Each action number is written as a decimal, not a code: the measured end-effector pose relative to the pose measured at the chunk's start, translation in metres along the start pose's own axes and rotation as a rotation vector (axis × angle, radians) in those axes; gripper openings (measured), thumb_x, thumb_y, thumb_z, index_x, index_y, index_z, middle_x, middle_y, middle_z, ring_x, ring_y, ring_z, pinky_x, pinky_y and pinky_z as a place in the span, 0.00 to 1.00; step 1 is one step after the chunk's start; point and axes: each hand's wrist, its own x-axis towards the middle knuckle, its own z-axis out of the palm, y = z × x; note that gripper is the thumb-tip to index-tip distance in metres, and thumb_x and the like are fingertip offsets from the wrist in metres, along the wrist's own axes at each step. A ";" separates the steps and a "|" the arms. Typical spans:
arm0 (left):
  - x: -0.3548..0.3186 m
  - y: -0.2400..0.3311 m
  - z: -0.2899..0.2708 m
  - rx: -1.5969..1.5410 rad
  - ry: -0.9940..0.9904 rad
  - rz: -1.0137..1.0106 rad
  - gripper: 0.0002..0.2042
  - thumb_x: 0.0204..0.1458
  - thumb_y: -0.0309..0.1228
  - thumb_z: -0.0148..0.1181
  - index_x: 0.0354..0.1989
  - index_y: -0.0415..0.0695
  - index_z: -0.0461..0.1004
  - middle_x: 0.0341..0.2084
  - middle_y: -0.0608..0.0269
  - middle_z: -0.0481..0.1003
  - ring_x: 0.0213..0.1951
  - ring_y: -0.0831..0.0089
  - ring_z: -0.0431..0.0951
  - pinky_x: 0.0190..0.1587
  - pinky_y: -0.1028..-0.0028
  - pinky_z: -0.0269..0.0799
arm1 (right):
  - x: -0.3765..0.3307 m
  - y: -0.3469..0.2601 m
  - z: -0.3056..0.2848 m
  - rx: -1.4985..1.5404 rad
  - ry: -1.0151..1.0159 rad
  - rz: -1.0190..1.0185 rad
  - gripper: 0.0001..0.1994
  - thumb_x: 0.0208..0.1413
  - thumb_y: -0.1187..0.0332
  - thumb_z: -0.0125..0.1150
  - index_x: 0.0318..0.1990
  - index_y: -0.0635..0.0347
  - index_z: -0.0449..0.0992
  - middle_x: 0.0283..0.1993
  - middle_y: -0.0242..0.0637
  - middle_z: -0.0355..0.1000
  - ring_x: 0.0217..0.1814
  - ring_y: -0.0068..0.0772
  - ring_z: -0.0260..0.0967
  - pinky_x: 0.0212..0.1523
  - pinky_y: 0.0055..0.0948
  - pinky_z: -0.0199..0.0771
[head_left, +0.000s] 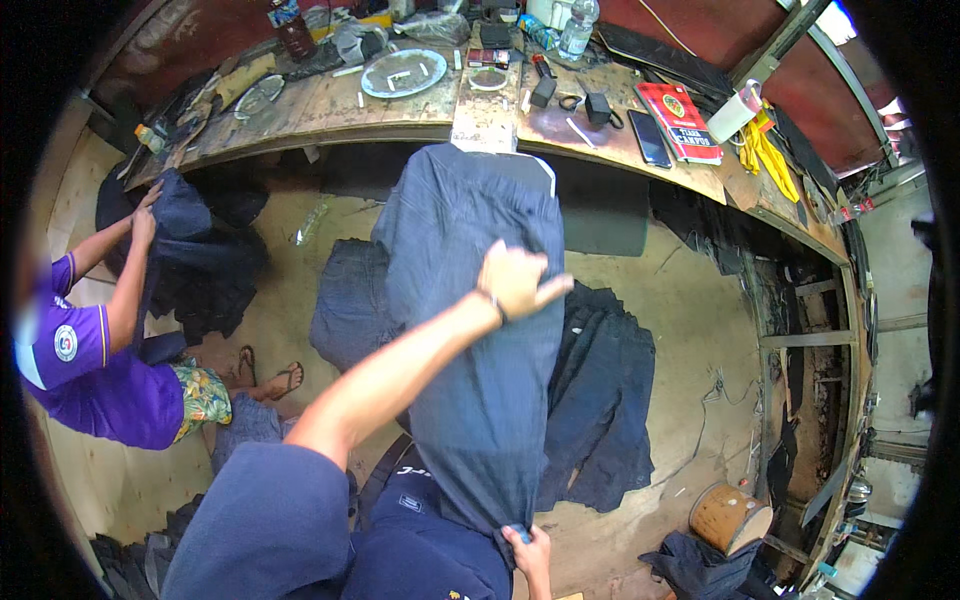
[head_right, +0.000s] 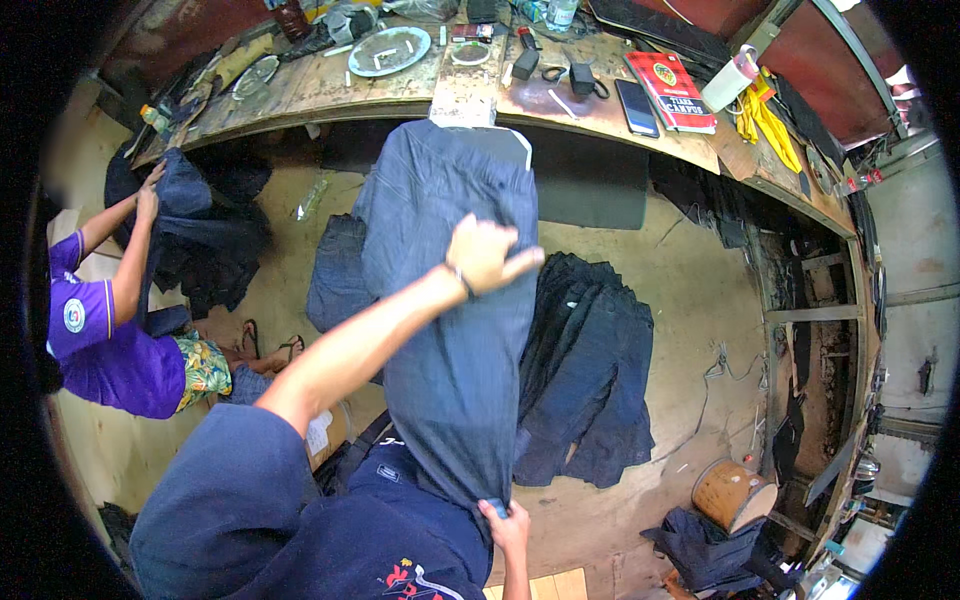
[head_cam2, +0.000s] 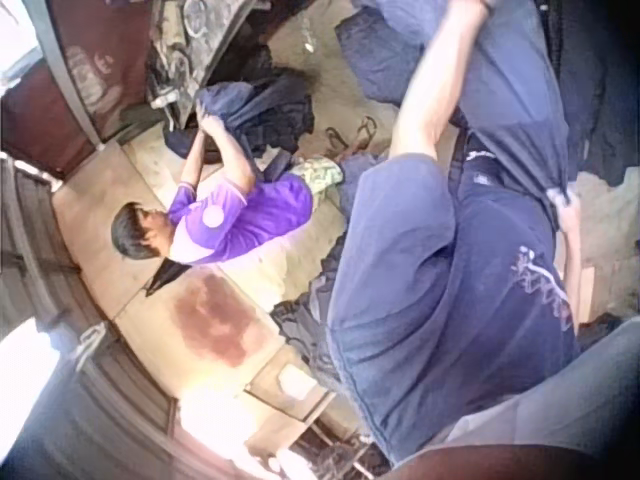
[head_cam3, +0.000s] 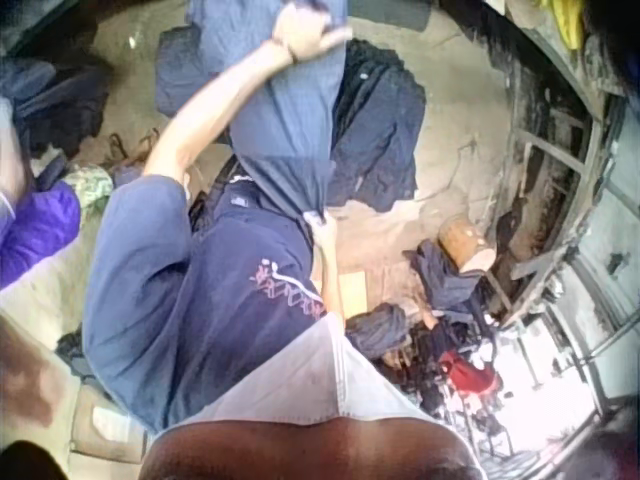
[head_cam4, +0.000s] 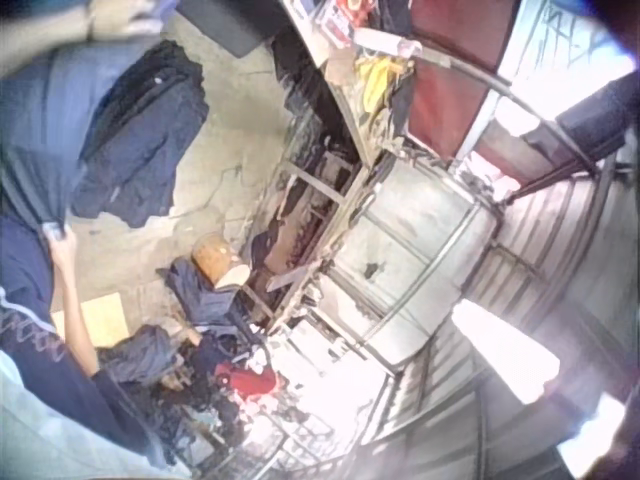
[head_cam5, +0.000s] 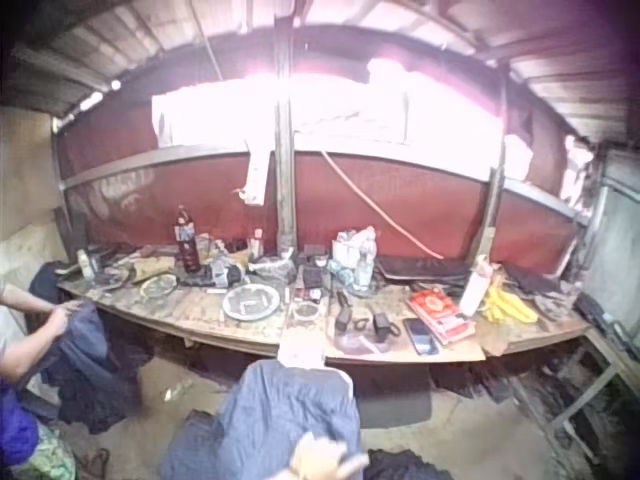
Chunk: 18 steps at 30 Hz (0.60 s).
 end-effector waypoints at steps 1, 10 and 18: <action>-0.031 0.014 -0.007 0.002 0.013 0.002 0.32 0.62 0.65 0.60 0.26 0.44 0.82 0.21 0.48 0.80 0.27 0.50 0.81 0.40 0.52 0.69 | -0.010 0.010 0.000 0.001 0.002 0.041 0.25 0.56 0.50 0.78 0.46 0.66 0.86 0.36 0.45 0.85 0.38 0.36 0.81 0.46 0.41 0.80; -0.018 -0.087 -0.077 0.181 0.102 -0.148 0.31 0.64 0.63 0.58 0.26 0.46 0.83 0.25 0.47 0.82 0.32 0.46 0.85 0.35 0.50 0.78 | -0.028 -0.045 -0.017 -0.136 0.112 -0.223 0.33 0.51 0.44 0.80 0.50 0.69 0.84 0.45 0.57 0.84 0.49 0.51 0.85 0.50 0.44 0.81; -0.190 -0.029 -0.087 -0.368 -0.059 -0.285 0.27 0.67 0.50 0.63 0.21 0.40 0.75 0.22 0.42 0.75 0.27 0.41 0.77 0.33 0.53 0.71 | -0.043 0.012 -0.031 -0.426 0.136 0.013 0.37 0.47 0.40 0.79 0.56 0.63 0.85 0.50 0.64 0.82 0.56 0.63 0.82 0.59 0.51 0.81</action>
